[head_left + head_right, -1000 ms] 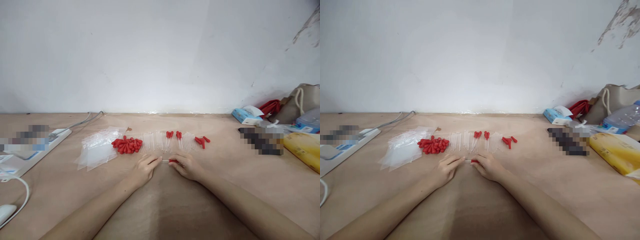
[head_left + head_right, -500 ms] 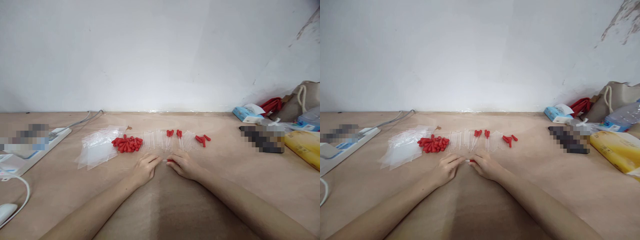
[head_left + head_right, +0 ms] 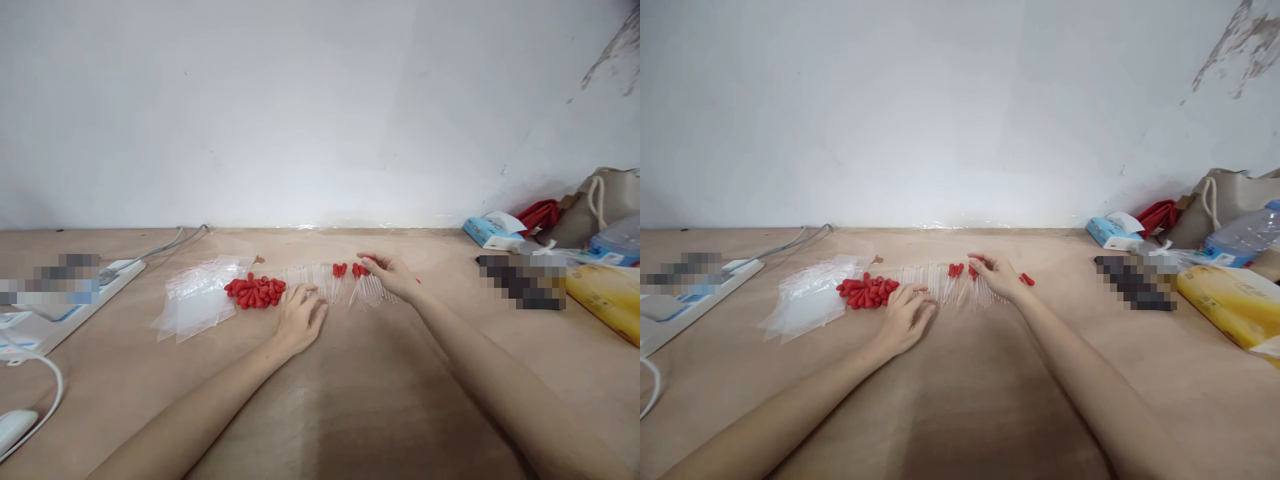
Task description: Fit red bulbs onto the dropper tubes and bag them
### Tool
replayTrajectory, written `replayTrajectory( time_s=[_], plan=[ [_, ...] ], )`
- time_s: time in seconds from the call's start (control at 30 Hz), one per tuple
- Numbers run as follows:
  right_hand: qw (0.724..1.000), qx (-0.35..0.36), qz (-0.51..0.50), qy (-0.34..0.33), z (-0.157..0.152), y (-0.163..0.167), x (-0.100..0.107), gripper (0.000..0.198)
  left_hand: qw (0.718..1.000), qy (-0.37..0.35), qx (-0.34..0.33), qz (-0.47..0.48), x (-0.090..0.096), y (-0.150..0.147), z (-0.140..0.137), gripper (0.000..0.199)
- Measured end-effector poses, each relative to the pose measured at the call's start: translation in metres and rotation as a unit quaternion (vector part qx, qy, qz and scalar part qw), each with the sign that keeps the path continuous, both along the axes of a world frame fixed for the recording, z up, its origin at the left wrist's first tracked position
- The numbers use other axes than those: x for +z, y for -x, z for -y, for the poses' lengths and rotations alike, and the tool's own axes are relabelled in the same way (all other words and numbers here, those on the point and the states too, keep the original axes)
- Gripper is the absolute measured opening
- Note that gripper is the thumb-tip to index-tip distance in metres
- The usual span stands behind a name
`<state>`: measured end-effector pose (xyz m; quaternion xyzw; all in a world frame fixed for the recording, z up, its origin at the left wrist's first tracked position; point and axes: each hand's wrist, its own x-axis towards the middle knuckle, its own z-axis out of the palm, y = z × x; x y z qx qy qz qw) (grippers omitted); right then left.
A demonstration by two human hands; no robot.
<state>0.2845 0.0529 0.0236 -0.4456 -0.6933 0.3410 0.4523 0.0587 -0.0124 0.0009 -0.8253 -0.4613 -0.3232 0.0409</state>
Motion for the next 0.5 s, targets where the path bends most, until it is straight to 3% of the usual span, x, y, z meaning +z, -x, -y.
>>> replayTrajectory(
  time_s=[0.13, 0.23, 0.5],
  plan=[
    [0.985, -0.084, 0.148, 0.014, -0.03, -0.001, 0.0, 0.031, 0.994, -0.032, 0.019, -0.103, 0.004, -0.032, -0.021, 0.017],
    [0.961, -0.119, 0.249, 0.007, -0.041, 0.01, -0.002, 0.021, 0.991, -0.046, 0.048, -0.115, 0.005, -0.053, -0.033, 0.018],
    [0.942, -0.191, 0.274, -0.017, -0.043, 0.026, -0.012, 0.029, 0.99, -0.004, 0.095, -0.101, 0.006, -0.075, -0.044, 0.019]
  ],
)
